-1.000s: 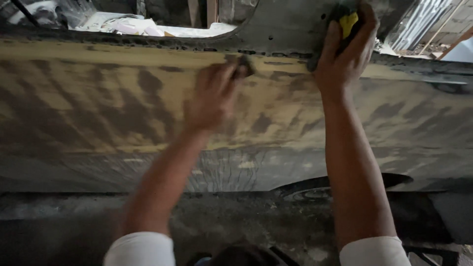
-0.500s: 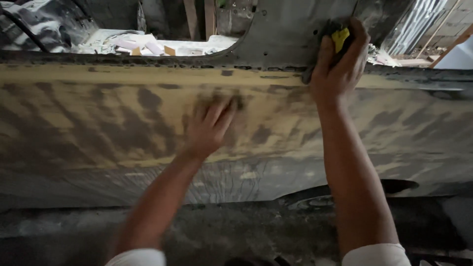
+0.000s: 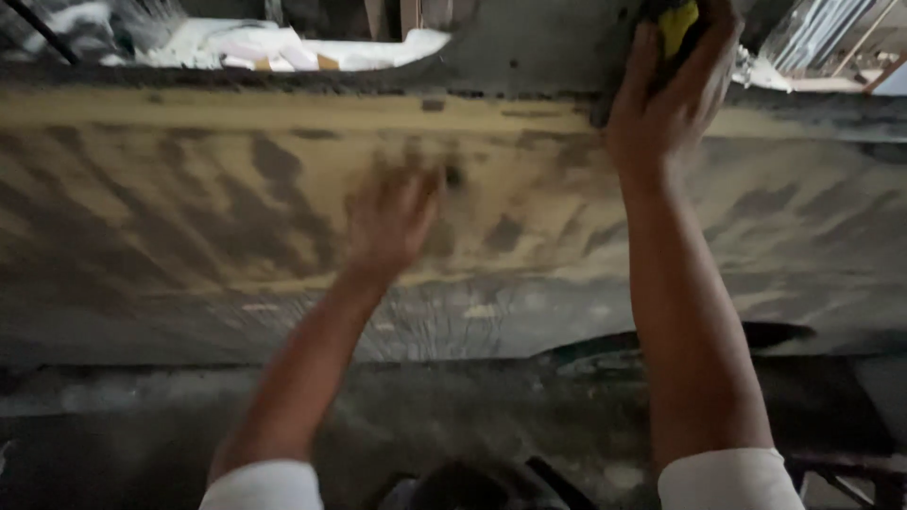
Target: The person sands a car body panel using sandpaper and a sanding block.
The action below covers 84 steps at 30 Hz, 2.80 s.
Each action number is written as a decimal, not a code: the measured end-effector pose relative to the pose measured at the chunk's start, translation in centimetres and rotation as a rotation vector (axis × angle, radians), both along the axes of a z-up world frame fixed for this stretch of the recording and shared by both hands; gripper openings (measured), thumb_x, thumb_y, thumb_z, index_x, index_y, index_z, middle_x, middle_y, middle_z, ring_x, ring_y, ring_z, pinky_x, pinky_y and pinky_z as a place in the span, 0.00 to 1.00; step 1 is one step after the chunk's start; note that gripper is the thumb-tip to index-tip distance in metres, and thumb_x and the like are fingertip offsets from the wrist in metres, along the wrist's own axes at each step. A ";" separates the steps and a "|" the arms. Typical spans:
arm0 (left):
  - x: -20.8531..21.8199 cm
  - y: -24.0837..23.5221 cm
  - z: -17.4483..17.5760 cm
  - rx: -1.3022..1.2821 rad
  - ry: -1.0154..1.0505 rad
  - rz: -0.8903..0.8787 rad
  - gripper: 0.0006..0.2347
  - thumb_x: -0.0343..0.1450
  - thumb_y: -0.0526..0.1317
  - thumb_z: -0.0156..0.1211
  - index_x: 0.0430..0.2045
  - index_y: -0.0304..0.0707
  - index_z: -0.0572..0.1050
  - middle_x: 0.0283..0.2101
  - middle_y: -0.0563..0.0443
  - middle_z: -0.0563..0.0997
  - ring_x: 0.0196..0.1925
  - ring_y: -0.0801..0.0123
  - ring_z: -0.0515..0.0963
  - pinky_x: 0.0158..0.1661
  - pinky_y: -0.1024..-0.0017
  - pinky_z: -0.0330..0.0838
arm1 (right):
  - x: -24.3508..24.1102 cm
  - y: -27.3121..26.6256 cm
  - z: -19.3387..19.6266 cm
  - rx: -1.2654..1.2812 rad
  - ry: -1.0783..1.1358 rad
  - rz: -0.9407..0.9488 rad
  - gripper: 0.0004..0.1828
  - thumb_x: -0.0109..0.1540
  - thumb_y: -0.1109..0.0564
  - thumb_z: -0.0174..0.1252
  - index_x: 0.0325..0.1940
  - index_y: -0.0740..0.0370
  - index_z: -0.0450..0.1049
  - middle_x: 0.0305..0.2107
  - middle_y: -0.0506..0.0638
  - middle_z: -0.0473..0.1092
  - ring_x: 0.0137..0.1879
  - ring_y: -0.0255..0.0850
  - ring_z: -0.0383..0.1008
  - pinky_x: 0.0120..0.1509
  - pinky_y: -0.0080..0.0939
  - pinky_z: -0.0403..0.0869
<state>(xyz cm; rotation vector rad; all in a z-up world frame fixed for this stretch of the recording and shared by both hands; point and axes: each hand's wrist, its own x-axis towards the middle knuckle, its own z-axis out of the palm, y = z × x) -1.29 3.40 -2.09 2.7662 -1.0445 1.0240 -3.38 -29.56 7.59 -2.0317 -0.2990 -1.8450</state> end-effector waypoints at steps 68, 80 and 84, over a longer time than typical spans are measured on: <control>0.1 -1.1 -1.3 0.123 0.021 -0.351 0.18 0.78 0.40 0.56 0.63 0.38 0.69 0.61 0.39 0.75 0.58 0.47 0.76 0.49 0.48 0.76 | 2.1 -3.7 -2.6 -0.013 0.021 -0.118 0.21 0.83 0.48 0.57 0.76 0.55 0.60 0.61 0.56 0.68 0.62 0.53 0.71 0.66 0.52 0.71; 2.0 -2.3 -15.7 0.107 0.075 -0.811 0.22 0.76 0.47 0.57 0.60 0.30 0.70 0.59 0.37 0.75 0.57 0.49 0.77 0.56 0.53 0.74 | 2.0 -3.4 -1.7 -0.063 -0.005 -0.074 0.22 0.82 0.48 0.52 0.77 0.56 0.58 0.63 0.59 0.66 0.64 0.59 0.70 0.66 0.55 0.70; 0.6 -1.3 -2.7 0.280 0.314 -0.337 0.19 0.77 0.41 0.56 0.64 0.35 0.69 0.62 0.38 0.72 0.51 0.42 0.76 0.48 0.48 0.75 | 2.8 -3.5 -1.9 -0.107 -0.041 -0.059 0.24 0.83 0.47 0.50 0.80 0.53 0.54 0.68 0.59 0.64 0.67 0.58 0.68 0.70 0.55 0.69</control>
